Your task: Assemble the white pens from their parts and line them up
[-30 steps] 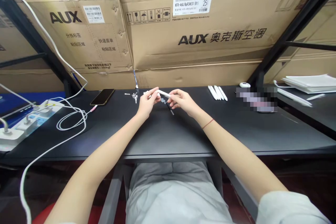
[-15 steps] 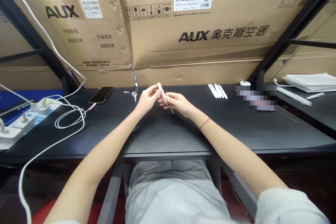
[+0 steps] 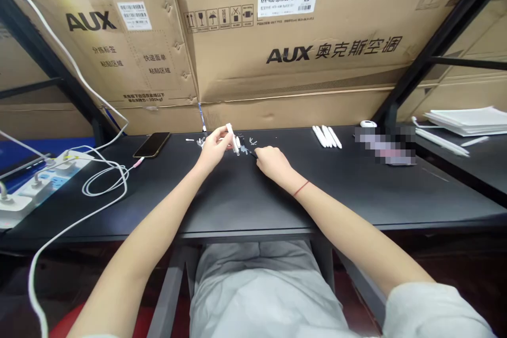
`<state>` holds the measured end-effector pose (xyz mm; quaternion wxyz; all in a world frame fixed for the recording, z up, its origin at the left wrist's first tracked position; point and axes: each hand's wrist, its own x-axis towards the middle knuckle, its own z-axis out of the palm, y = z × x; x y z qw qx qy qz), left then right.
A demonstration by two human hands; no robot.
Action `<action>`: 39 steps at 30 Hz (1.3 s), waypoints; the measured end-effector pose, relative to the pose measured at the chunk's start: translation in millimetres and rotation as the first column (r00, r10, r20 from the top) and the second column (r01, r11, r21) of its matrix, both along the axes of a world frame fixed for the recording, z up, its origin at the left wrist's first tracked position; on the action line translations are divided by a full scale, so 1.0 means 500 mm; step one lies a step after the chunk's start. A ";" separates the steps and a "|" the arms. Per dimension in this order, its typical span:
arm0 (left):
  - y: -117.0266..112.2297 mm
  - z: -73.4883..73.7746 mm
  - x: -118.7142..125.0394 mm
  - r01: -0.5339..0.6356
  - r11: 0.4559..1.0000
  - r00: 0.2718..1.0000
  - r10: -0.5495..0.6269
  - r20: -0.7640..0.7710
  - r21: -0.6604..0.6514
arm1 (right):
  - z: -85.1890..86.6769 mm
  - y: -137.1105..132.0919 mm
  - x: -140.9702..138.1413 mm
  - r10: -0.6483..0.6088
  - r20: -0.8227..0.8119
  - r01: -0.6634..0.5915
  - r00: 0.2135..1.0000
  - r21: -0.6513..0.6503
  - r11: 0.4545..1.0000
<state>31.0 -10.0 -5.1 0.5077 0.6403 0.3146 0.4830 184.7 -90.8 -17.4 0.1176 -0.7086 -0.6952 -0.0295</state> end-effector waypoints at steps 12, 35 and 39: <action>-0.023 -0.024 0.011 0.342 0.940 0.916 -0.331 -0.227 0.012 | 0.052 0.012 0.059 0.401 -0.830 0.073 0.387 0.461 0.884; -0.025 -0.004 0.011 0.206 0.941 0.971 -0.162 0.176 -0.269 | -0.049 0.104 0.066 0.142 0.127 -0.155 0.982 0.095 0.983; -0.031 -0.002 0.014 0.182 0.942 0.974 -0.133 0.184 -0.283 | -0.040 0.100 0.064 0.156 0.160 -0.169 0.975 0.072 0.983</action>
